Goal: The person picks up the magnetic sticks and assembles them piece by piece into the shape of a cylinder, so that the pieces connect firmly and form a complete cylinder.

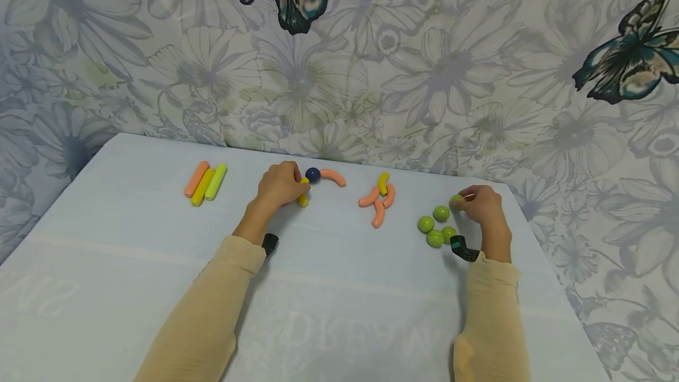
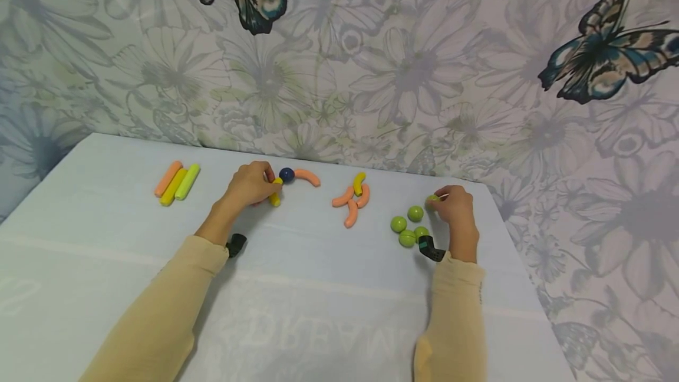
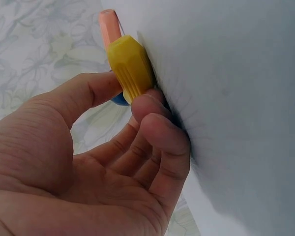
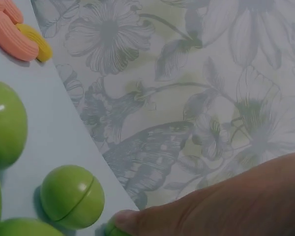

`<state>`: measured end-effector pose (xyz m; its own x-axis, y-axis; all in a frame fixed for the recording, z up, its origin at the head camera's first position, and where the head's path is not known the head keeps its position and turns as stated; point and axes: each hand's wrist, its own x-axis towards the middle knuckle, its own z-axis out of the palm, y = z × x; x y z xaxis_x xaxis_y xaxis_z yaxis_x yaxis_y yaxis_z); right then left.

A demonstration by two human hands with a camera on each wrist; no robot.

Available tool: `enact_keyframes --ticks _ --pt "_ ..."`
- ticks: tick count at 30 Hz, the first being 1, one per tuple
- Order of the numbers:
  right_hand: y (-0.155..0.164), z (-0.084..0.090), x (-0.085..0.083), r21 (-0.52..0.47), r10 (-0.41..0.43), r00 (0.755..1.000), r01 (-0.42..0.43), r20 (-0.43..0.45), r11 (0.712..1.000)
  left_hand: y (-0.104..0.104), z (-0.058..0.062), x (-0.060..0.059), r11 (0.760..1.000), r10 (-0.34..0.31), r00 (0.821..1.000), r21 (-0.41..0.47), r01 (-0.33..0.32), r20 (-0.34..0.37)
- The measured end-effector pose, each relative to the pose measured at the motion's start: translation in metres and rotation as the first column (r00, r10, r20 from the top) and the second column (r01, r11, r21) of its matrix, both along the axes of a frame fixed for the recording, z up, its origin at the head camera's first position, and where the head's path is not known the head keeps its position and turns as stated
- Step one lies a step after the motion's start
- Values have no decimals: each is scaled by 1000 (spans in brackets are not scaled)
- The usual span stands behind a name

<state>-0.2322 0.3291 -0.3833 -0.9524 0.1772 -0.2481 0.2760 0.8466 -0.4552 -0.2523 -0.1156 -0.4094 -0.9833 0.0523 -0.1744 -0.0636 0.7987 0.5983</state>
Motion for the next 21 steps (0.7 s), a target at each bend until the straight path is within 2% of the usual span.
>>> enact_keyframes --ticks 5,8,12,16,21 --pt "-5 -2 -1 4 15 999 -14 -50 1000 0 -2 0 1000 0 1000 1 0 -6" --pt "-9 -3 -3 2 11 992 -11 -130 1000 1 -1 0 1000 -1 1000 3 1 -5" --pt "-19 -4 -5 -22 25 964 -32 -264 999 2 -2 0 1000 -4 1000 1 4 -2" --pt "-41 0 -8 -55 112 930 -140 -349 989 2 -2 -1 1000 -13 1000 -2 13 2" --pt "-80 4 -11 -76 229 886 -282 -403 956 1 -2 0 1000 -24 1000 -3 24 -9"
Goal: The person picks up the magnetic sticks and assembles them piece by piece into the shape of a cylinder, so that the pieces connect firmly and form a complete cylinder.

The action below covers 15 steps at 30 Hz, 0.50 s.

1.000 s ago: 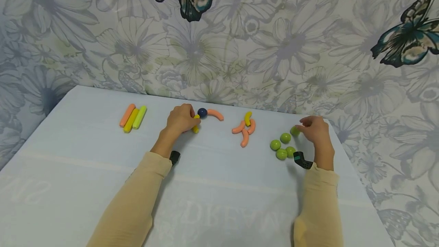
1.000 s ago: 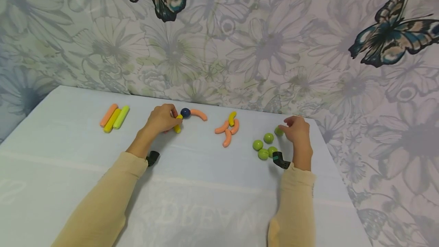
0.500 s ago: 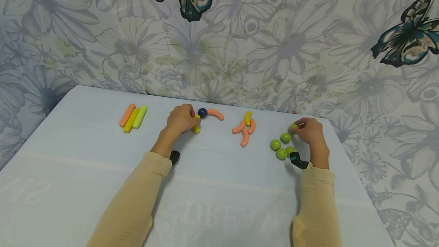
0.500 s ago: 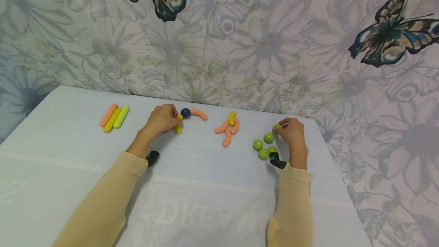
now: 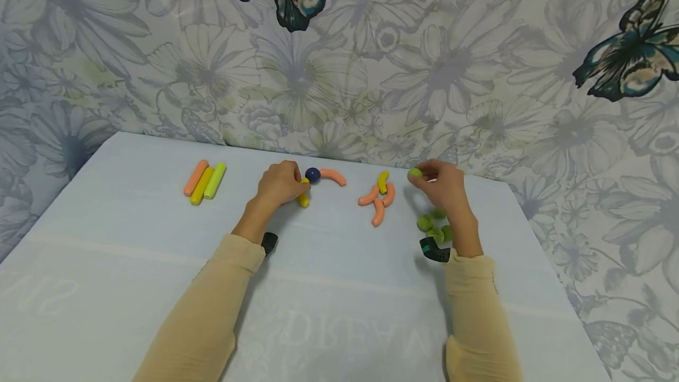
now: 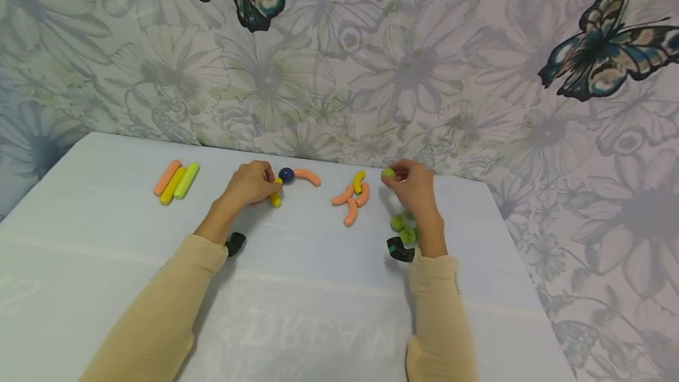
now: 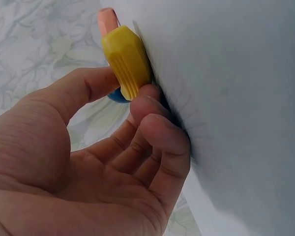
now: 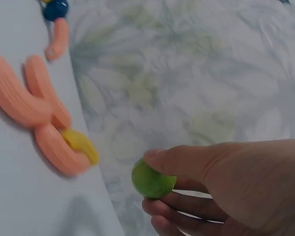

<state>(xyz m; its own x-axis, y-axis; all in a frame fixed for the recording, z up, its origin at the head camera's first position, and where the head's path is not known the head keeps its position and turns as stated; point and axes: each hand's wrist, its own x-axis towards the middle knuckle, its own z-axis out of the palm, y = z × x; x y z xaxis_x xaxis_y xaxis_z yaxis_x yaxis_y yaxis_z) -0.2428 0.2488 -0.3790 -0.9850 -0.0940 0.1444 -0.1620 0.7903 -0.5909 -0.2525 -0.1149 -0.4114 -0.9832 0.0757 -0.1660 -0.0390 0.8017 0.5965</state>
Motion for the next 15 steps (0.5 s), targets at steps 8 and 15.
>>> enact_keyframes --ticks 8,15 --pt "-41 -11 -2 -63 112 993 -113 -29 992 0 1 1 1000 -6 1000 -1 6 9" --pt "-65 -21 -2 -111 139 988 -146 -67 983 1 -1 2 998 -59 997 18 59 -43"
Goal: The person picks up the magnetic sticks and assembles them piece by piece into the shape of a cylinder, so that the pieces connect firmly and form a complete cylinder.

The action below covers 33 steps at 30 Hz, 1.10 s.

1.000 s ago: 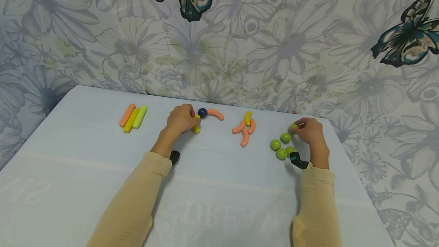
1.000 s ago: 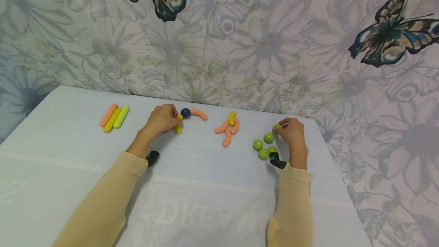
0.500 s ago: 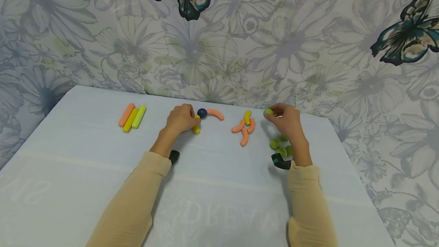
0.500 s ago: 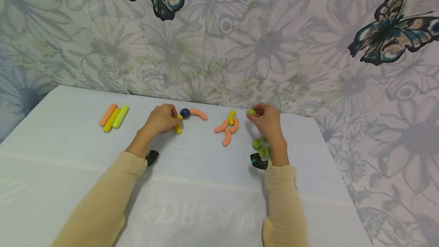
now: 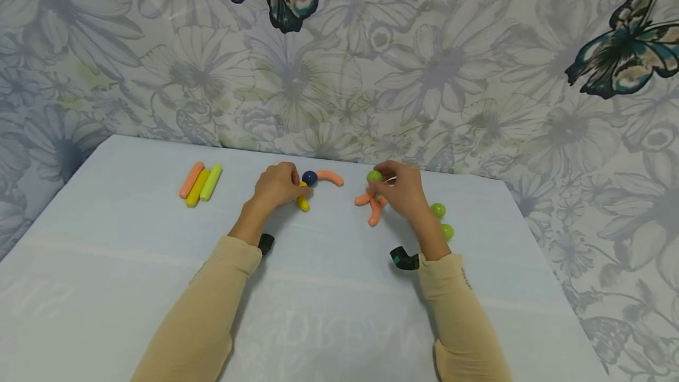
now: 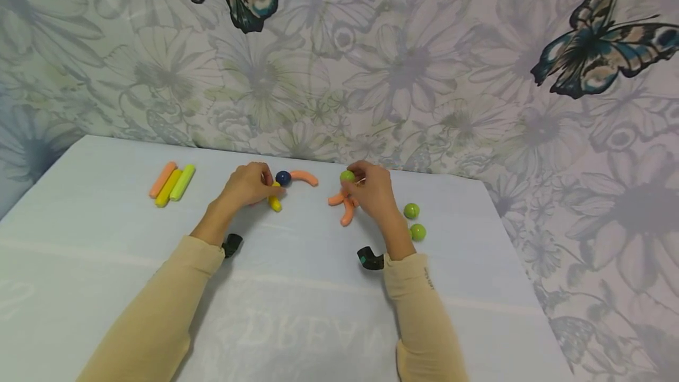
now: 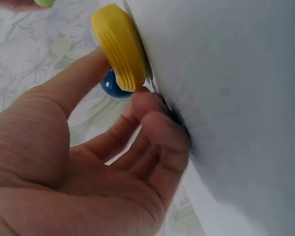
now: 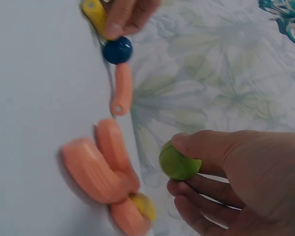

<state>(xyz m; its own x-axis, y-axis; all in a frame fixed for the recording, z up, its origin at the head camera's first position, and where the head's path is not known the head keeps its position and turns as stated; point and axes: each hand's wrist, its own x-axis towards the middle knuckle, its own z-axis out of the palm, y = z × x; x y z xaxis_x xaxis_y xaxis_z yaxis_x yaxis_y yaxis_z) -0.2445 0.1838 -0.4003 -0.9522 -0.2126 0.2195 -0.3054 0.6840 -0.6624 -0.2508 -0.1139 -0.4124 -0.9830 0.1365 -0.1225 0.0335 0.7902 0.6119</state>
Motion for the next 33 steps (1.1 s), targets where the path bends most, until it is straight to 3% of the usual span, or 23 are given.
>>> enact_keyframes --ticks 5,12,14,19,28,33 --pt "-19 -10 2 6 9 1000 -9 -12 1000 3 -4 -3 995 -78 989 50 84 -122" --pt "-35 -21 3 56 -4 1000 4 -8 998 8 -6 -5 958 -263 942 61 281 -208" --pt "-36 -24 4 65 4 1000 -3 -17 998 9 -6 -4 956 -265 940 66 285 -214" --pt "-38 -29 5 94 14 999 -10 -48 996 9 -6 -3 965 -221 955 100 244 -200" --pt "-41 -33 3 141 18 998 -9 -59 990 10 -4 -4 957 -250 955 107 269 -163" --pt "-42 -35 3 125 33 998 -25 -58 992 10 -4 -4 948 -281 945 105 300 -166"
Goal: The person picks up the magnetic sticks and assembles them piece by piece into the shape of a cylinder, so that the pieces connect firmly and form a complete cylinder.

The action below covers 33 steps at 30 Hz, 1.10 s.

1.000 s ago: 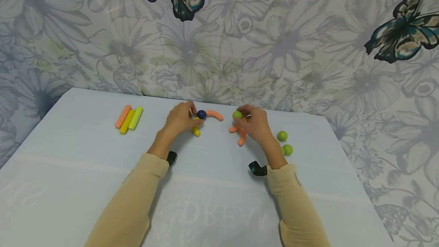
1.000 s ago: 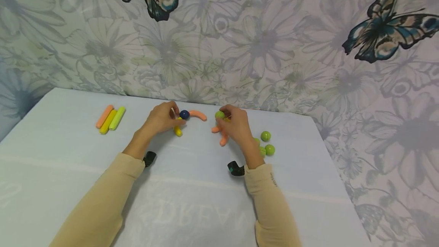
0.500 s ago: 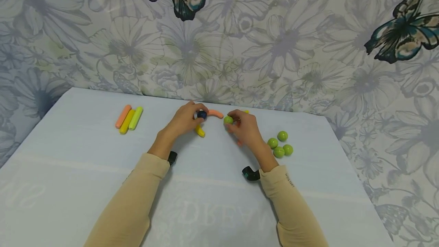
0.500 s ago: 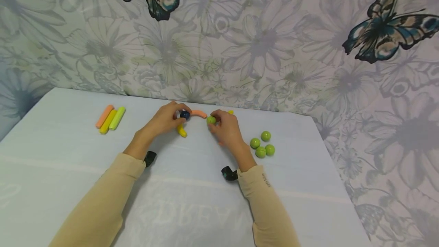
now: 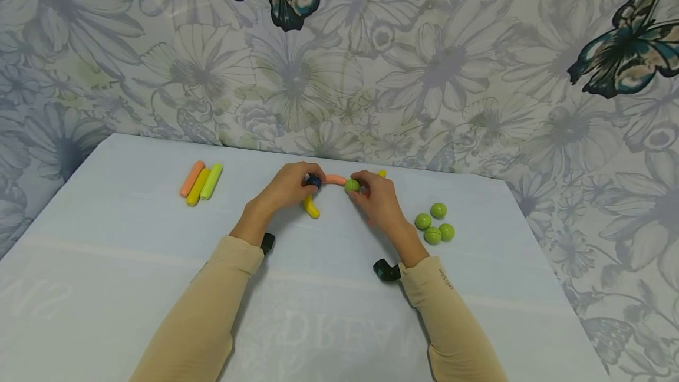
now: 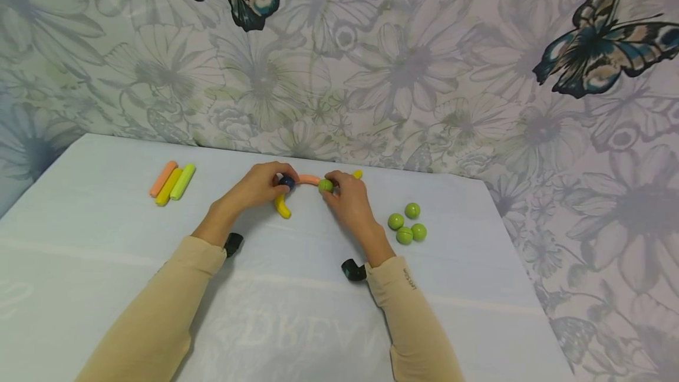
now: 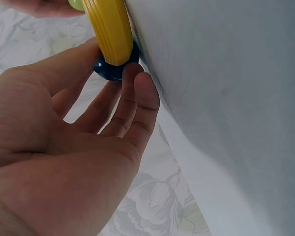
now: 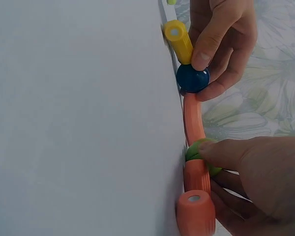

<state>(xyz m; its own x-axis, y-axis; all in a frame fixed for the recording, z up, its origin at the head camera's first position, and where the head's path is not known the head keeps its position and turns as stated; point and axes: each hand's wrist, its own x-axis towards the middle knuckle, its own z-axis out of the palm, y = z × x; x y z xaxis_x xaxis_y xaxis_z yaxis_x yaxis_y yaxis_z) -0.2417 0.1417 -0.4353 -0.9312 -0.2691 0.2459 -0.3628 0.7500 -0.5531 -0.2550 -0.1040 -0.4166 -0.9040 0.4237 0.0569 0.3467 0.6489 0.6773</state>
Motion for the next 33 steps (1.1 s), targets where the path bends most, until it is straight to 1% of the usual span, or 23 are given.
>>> enact_keyframes --ticks 3,7,9,11,14,17,19,21,22,24,27,30,33 --pt "1 -1 0 -10 12 1000 -12 -4 1000 1 0 0 1000 -10 1000 -2 10 7" --pt "1 -1 0 -19 22 1000 -22 -10 1000 0 1 0 1000 -1 1000 2 1 25" --pt "3 1 0 -38 24 1000 -24 -9 999 -1 1 -1 1000 7 1000 1 -7 29" --pt "7 6 0 -62 7 1000 -8 -7 998 -1 0 -1 1000 19 999 3 -19 36" --pt "23 17 -2 -107 -25 999 23 -21 994 -1 -1 -1 999 38 999 7 -38 36" --pt "44 31 -4 -116 -60 998 56 -32 992 -2 -2 -2 998 60 998 19 -61 35" --pt "60 42 -4 -103 -72 997 71 -6 992 -3 -2 -2 997 76 996 20 -77 36" --pt "75 52 -3 -74 -87 995 91 57 993 -3 -1 -2 995 95 994 25 -96 50" --pt "83 56 -3 -57 -98 990 104 98 993 -3 -1 -2 994 103 993 23 -104 61" --pt "99 63 0 -18 -131 973 137 188 990 -4 0 -2 993 114 990 21 -116 79" --pt "121 71 4 59 -181 936 171 302 984 -4 0 -1 991 128 987 25 -131 98" --pt "139 78 8 149 -209 898 163 388 975 -5 1 -1 988 146 984 30 -150 105" --pt "152 82 13 205 -227 858 146 461 968 -7 1 -1 984 168 979 33 -173 117"
